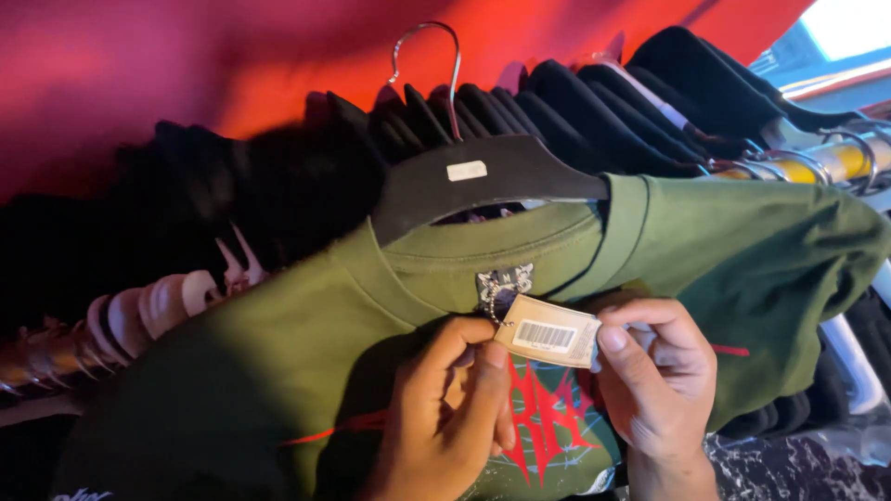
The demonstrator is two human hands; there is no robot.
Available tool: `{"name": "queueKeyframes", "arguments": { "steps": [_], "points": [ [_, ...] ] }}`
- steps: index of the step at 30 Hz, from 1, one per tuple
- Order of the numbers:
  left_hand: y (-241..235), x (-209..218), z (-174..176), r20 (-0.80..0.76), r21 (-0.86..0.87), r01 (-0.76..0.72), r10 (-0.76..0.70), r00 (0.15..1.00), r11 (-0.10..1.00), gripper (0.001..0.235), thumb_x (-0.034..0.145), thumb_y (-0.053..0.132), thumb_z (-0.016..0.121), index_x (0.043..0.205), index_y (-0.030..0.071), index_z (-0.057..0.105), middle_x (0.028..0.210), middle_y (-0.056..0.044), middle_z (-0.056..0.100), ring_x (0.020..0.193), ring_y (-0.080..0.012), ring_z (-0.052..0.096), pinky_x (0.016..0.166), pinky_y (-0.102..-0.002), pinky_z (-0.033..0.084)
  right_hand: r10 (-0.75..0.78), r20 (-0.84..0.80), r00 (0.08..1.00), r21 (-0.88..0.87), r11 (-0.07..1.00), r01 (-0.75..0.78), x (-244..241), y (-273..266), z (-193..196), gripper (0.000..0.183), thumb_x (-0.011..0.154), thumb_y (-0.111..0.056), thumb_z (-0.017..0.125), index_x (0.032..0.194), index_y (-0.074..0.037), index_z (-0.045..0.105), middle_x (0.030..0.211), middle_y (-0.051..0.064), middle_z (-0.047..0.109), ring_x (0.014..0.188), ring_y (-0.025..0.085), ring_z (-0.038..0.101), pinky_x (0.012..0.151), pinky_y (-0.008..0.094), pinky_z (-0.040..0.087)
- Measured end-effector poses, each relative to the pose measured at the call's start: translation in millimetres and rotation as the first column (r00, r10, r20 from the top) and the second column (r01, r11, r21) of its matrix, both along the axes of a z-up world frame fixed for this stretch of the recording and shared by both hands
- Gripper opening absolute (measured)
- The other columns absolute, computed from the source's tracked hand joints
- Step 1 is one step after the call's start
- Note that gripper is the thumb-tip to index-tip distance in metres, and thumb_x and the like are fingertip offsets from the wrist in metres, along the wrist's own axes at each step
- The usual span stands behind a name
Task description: The person holds a green t-shirt on a hanger, displaying the front graphic and then turning it to show the back design. They smooth the fabric with their hands, check the price tag, and finally place the t-shirt back on the clothing rack.
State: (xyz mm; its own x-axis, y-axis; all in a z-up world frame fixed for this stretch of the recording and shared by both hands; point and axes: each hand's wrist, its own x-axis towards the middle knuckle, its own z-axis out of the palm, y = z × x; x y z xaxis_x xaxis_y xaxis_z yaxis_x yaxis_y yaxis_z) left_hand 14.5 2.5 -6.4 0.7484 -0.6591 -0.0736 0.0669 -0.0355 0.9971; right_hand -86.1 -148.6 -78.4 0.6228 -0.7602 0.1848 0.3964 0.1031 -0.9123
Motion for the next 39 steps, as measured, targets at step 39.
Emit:
{"name": "queueKeyframes", "arguments": {
  "steps": [39],
  "points": [
    [-9.2,6.3,0.1,0.043,-0.024,0.061,-0.060,0.997,0.998,0.031,0.102,0.029,0.046,0.082,0.006,0.053,0.047,-0.006,0.056,0.042,-0.0135,0.057,0.044,-0.026,0.051,0.089,0.082,0.993,0.065,0.993,-0.095,1.2,-0.7,-4.3,0.011,0.094,-0.004,0.066,0.101,0.005,0.063,0.080,0.014,0.064,0.061,0.015,0.057,0.058,0.025,0.050]
  ]
}}
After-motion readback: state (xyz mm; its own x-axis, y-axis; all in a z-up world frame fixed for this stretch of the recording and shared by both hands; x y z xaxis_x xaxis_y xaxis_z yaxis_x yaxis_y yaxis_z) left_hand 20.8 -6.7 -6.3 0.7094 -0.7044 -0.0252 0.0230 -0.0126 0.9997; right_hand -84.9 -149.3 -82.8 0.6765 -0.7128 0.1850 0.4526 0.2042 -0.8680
